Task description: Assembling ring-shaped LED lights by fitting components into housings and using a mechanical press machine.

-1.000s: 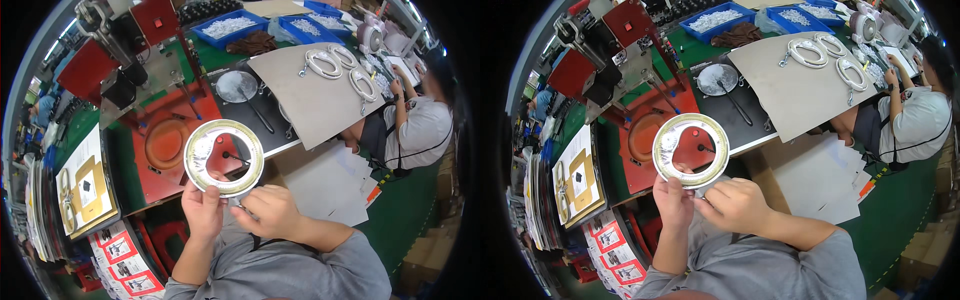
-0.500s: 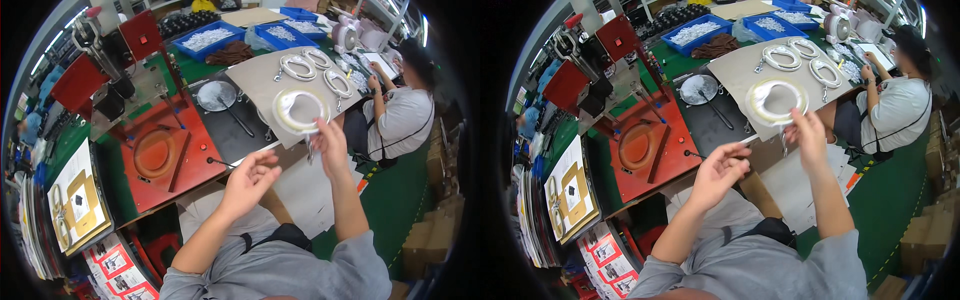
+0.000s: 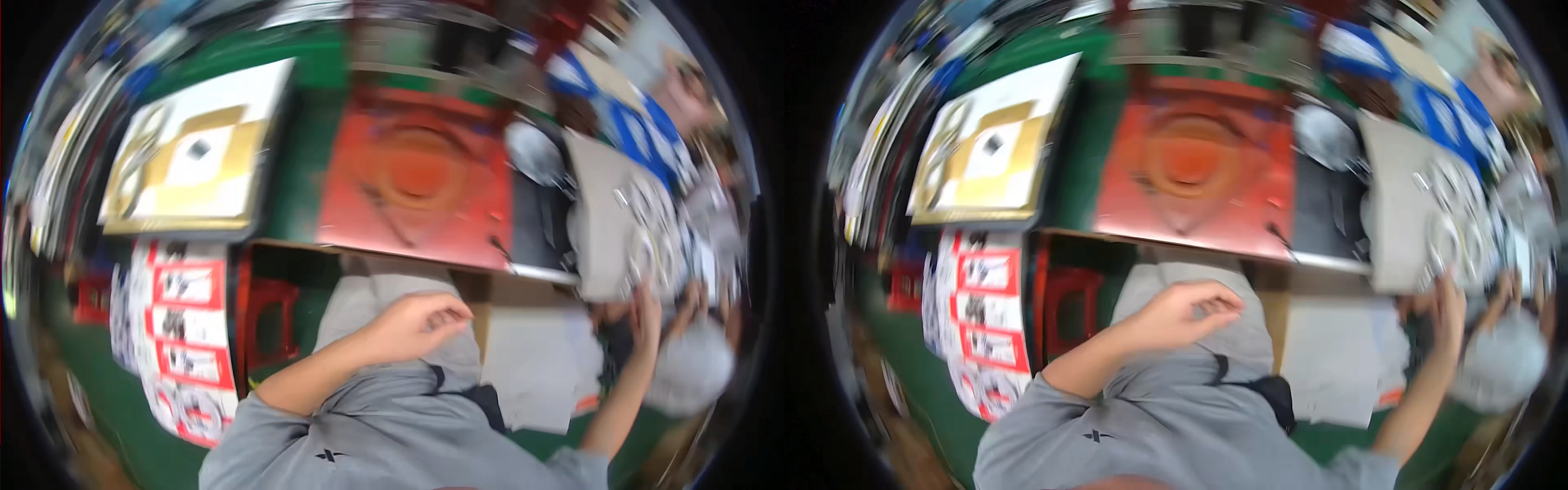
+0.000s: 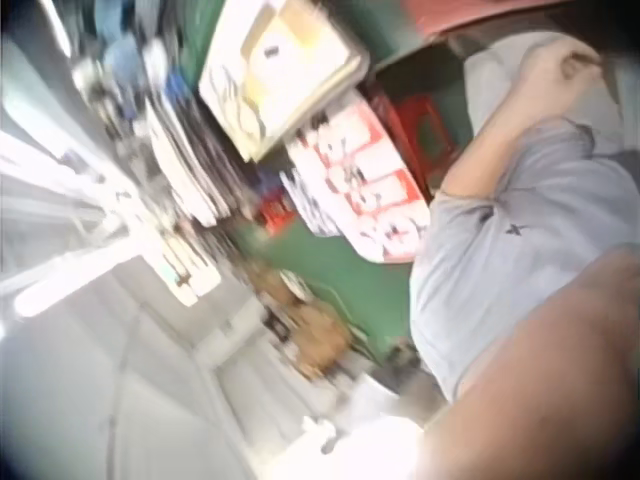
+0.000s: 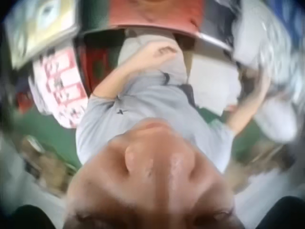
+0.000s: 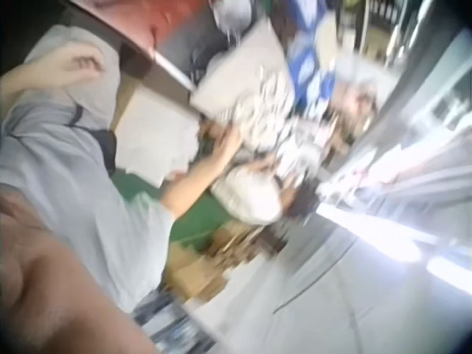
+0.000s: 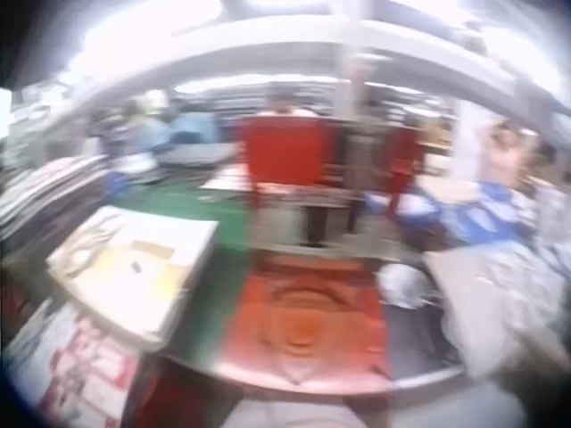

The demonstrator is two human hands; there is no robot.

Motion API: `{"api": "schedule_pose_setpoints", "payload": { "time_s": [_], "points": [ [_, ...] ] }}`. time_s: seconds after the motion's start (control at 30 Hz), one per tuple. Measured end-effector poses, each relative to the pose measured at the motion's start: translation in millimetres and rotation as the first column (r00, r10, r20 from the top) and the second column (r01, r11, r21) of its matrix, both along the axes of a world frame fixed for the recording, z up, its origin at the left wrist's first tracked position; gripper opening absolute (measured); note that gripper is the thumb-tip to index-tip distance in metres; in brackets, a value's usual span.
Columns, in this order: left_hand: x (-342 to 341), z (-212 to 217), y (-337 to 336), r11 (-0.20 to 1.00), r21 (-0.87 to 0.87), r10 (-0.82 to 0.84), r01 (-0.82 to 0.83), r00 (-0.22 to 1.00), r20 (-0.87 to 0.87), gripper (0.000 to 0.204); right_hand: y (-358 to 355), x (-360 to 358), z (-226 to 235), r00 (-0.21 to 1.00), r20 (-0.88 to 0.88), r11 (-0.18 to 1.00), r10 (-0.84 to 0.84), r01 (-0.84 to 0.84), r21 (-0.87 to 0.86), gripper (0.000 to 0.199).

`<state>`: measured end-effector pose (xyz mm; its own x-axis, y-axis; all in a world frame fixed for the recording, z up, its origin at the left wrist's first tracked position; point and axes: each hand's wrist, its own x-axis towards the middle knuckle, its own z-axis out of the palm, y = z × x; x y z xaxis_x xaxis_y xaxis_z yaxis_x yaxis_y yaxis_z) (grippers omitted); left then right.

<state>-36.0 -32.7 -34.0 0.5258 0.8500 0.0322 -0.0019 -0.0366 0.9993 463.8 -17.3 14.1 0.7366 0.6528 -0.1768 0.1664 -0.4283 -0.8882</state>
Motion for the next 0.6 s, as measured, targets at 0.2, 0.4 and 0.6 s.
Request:
{"api": "schedule_pose_setpoints", "payload": {
  "time_s": [0.2, 0.4, 0.6],
  "points": [
    [-44, -1, -13, 0.991, -0.073, 0.11, -0.108, 0.994, 0.012, 0.021, -19, 44, -12, 0.991, 0.031, 0.989, 0.127, -0.124, -0.077, 0.05],
    [-100, 16, -31, 0.981, -0.114, 0.162, -0.158, 0.987, 0.022, 0.022, -2, -6, -3, 0.544, 0.838, 0.973, 0.025, -0.204, 0.104, 0.057],
    [-182, 55, -47, 0.807, -0.112, 0.588, -0.58, 0.806, 0.071, 0.01, -2, -201, 32, 0.099, 0.457, 0.195, 0.884, -0.966, -0.17, 0.018]
  ]
}}
